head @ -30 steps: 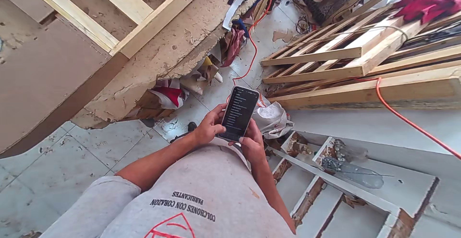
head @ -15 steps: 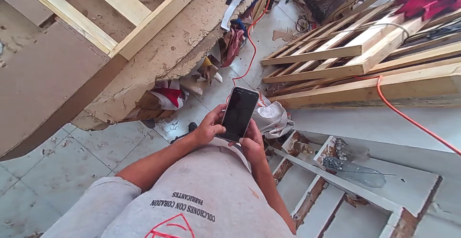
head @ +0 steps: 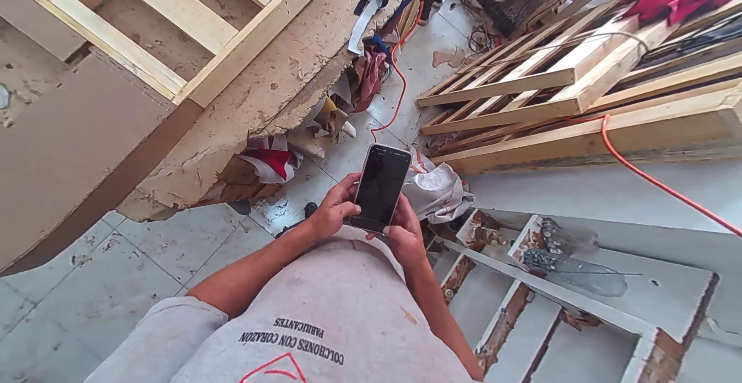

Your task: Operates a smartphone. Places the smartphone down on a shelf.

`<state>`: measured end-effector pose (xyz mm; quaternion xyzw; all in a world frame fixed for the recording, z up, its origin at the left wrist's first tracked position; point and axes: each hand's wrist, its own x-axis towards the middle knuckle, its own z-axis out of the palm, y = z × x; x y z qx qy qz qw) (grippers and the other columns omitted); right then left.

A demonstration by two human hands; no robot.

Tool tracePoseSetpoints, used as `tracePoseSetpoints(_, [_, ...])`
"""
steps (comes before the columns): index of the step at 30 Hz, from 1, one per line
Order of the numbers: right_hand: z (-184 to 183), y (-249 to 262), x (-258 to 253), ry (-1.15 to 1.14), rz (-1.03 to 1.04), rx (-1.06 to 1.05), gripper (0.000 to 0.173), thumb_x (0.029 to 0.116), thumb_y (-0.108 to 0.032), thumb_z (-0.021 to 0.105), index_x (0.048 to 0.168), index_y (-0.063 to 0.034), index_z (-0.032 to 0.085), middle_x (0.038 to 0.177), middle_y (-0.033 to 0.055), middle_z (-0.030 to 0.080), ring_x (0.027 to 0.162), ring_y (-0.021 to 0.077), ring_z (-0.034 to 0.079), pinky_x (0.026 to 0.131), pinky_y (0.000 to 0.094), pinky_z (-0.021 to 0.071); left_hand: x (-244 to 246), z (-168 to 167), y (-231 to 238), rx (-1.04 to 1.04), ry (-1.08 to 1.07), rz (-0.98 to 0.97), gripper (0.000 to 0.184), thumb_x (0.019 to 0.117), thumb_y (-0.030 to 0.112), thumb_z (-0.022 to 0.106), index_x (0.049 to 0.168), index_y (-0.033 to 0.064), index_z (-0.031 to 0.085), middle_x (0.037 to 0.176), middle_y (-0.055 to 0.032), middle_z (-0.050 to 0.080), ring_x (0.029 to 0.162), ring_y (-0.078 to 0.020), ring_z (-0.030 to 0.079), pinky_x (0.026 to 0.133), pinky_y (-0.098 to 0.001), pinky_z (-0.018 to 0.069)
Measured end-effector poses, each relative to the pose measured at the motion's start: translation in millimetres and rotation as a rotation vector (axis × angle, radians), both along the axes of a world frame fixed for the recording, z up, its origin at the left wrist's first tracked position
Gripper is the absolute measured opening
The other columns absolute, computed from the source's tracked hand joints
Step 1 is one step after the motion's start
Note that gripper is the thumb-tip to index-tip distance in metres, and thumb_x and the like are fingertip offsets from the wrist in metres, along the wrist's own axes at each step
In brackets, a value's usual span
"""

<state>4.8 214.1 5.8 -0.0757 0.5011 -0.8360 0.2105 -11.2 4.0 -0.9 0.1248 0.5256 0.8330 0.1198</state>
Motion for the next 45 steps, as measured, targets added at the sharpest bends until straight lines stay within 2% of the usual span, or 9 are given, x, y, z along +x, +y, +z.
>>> tracePoseSetpoints(5, [0, 0, 3, -0.003, 0.000, -0.010, 0.071, 0.0832, -0.006, 0.060, 0.148, -0.0028, 0.030, 0.128, 0.0104, 0.067, 0.102, 0.0271, 0.073, 0.066, 0.0455, 0.0653, 3, 2, 2, -0.019, -0.020, 0.021, 0.054, 0.0922, -0.003, 0.038, 0.146, -0.0106, 0.032, 0.123, -0.0117, 0.069, 0.110, -0.0150, 0.069, 0.099, -0.0371, 0.0573])
tracePoseSetpoints(11, [-1, 3, 5, 0.001, 0.010, -0.037, 0.072, 0.0840, -0.008, 0.061, 0.148, -0.0047, 0.029, 0.129, 0.0098, 0.066, 0.102, 0.0270, 0.073, 0.068, 0.0456, 0.0652, 4, 6, 3, -0.034, -0.042, 0.020, 0.047, 0.1001, 0.005, 0.034, 0.145, -0.0096, 0.034, 0.124, -0.0110, 0.069, 0.110, -0.0144, 0.069, 0.100, -0.0361, 0.0571])
tracePoseSetpoints(16, [-2, 3, 5, 0.010, 0.017, -0.060, 0.068, 0.0850, -0.011, 0.060, 0.147, -0.0055, 0.031, 0.127, 0.0100, 0.068, 0.101, 0.0267, 0.073, 0.066, 0.0445, 0.0651, 4, 4, 4, -0.045, -0.040, 0.036, 0.045, 0.1038, 0.009, 0.032, 0.144, -0.0097, 0.037, 0.126, -0.0104, 0.067, 0.113, -0.0134, 0.068, 0.099, -0.0346, 0.0565])
tracePoseSetpoints(20, [-3, 5, 3, -0.004, 0.019, -0.056, 0.069, 0.0854, -0.011, 0.061, 0.147, -0.0040, 0.031, 0.127, 0.0103, 0.067, 0.103, 0.0268, 0.073, 0.069, 0.0456, 0.0652, 3, 3, 3, -0.052, -0.039, 0.043, 0.045, 0.1067, 0.015, 0.032, 0.144, -0.0089, 0.038, 0.126, -0.0096, 0.067, 0.111, -0.0131, 0.068, 0.098, -0.0341, 0.0568])
tracePoseSetpoints(26, [-2, 5, 0, -0.019, 0.036, -0.060, 0.071, 0.0866, -0.012, 0.061, 0.149, -0.0029, 0.028, 0.130, 0.0119, 0.066, 0.107, 0.0285, 0.072, 0.074, 0.0477, 0.0651, 1, 4, 3, -0.067, -0.043, 0.058, 0.044, 0.1077, 0.015, 0.030, 0.143, -0.0091, 0.041, 0.124, -0.0093, 0.068, 0.111, -0.0124, 0.067, 0.099, -0.0339, 0.0568])
tracePoseSetpoints(31, [-2, 6, 0, -0.054, 0.050, -0.072, 0.073, 0.0863, -0.012, 0.060, 0.150, -0.0050, 0.025, 0.130, 0.0117, 0.065, 0.104, 0.0289, 0.073, 0.066, 0.0464, 0.0654, 2, 5, 4, -0.085, -0.064, 0.066, 0.044, 0.1078, 0.016, 0.029, 0.143, -0.0083, 0.041, 0.123, -0.0083, 0.067, 0.109, -0.0116, 0.068, 0.097, -0.0332, 0.0574])
tracePoseSetpoints(41, [-6, 12, 2, -0.069, 0.031, -0.086, 0.062, 0.0883, -0.010, 0.057, 0.144, -0.0075, 0.031, 0.126, 0.0109, 0.068, 0.100, 0.0286, 0.074, 0.067, 0.0462, 0.0653, 4, 2, 10, -0.102, -0.033, 0.054, 0.045, 0.1080, 0.014, 0.029, 0.143, -0.0100, 0.043, 0.125, -0.0094, 0.067, 0.111, -0.0118, 0.067, 0.099, -0.0333, 0.0569])
tracePoseSetpoints(45, [-9, 14, 2, -0.063, 0.039, -0.104, 0.061, 0.0889, -0.009, 0.055, 0.145, -0.0087, 0.030, 0.127, 0.0103, 0.068, 0.101, 0.0286, 0.074, 0.067, 0.0462, 0.0653, 3, 1, 11, -0.118, -0.012, 0.056, 0.046, 0.1081, 0.014, 0.029, 0.144, -0.0111, 0.043, 0.127, -0.0103, 0.067, 0.111, -0.0113, 0.067, 0.098, -0.0325, 0.0568])
